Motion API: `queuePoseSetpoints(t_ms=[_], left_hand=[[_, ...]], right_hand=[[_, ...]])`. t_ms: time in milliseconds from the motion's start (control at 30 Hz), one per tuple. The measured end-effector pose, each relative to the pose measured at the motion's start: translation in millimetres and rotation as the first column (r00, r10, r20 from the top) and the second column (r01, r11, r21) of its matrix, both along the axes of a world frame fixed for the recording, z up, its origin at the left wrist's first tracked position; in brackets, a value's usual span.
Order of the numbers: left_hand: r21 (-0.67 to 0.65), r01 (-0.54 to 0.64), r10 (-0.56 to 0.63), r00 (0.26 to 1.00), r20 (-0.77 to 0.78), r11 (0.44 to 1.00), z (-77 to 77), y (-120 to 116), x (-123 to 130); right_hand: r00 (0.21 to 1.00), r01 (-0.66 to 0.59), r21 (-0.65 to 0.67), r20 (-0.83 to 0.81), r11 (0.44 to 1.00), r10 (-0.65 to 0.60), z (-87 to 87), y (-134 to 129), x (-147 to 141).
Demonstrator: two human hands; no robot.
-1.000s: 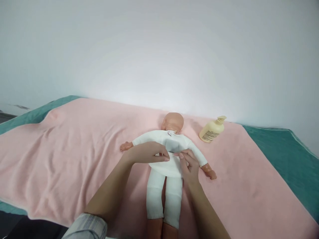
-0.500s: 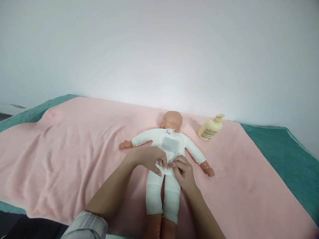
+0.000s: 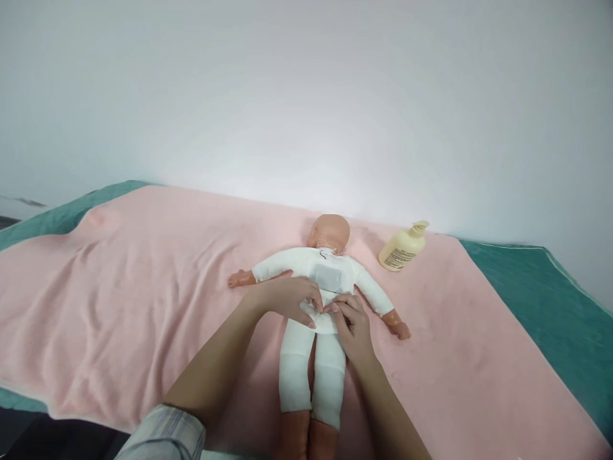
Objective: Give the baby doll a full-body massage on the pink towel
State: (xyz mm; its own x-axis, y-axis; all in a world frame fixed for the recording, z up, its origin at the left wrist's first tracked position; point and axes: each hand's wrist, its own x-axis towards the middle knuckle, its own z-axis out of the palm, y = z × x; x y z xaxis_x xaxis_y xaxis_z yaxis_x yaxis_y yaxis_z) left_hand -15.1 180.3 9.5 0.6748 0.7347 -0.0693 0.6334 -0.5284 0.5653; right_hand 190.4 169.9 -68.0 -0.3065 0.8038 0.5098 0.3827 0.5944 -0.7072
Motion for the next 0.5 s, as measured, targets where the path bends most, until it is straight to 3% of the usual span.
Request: queuePoseSetpoints(t_ms=[133, 300, 500], left_hand=[[0.024, -0.005, 0.004, 0.999, 0.048, 1.0, -1.3, 1.6, 1.2], [0.078, -0.094, 0.086, 0.991, 0.099, 0.993, -5.4, 2.1, -2.1], [0.064, -0.096, 0.088, 0.99, 0.11, 0.993, -9.3, 4.4, -0.5]], right_hand=[[1.0, 0.024, 0.021, -0.015, 1.0, -0.023, -1.1, -0.4, 0.1], [0.996, 0.085, 0.037, -0.023, 0.996, -0.084, -3.6, -0.3, 1.2], [0.998, 0.059, -0.005, 0.022, 0.998, -0.059, -3.8, 2.2, -0.2]])
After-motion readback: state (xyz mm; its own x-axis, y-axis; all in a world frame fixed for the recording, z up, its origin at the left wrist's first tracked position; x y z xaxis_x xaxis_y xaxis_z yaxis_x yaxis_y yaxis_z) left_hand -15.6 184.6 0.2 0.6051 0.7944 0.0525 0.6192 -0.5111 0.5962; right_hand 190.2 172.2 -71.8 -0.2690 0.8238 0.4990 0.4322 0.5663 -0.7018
